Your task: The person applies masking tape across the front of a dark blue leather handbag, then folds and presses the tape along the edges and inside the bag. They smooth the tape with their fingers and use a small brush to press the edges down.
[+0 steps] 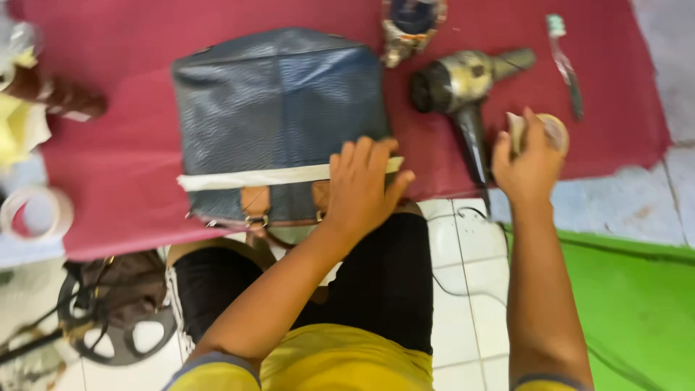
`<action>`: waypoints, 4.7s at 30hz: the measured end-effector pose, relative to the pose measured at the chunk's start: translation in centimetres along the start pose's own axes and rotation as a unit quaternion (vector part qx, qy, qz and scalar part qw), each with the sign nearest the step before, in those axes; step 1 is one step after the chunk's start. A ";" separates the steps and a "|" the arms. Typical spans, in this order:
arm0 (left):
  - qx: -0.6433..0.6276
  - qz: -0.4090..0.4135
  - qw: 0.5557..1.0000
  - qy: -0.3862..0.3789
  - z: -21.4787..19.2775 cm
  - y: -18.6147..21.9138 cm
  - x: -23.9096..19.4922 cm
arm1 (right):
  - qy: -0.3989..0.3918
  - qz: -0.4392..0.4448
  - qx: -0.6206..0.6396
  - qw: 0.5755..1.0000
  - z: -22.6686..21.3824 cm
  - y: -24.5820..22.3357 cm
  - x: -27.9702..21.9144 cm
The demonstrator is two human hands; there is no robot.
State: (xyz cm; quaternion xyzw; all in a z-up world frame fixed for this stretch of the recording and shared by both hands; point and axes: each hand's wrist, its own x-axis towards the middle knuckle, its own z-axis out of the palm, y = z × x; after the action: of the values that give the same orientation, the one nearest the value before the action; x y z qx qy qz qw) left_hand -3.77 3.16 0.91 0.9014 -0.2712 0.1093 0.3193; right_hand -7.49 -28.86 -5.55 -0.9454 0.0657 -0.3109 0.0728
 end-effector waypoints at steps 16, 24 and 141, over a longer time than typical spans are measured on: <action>0.092 -0.003 0.995 0.046 -19.9 -20.2 -10.2 | -0.080 0.038 0.353 0.931 -4.7 -18.0 -2.1; 0.119 -0.061 0.989 -0.055 -18.7 -22.1 -8.8 | -0.090 0.174 0.371 0.908 0.1 -20.4 -2.0; 0.307 0.103 0.918 0.229 -23.1 -10.5 -8.8 | 0.060 -0.324 -0.072 0.941 -9.6 -27.5 3.3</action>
State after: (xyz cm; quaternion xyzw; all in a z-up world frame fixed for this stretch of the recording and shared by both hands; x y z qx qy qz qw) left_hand -5.72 28.30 10.08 0.8725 -0.2350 0.4230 0.0678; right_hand -8.47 -3.40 8.91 -0.8977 -0.2178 -0.3685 -0.1041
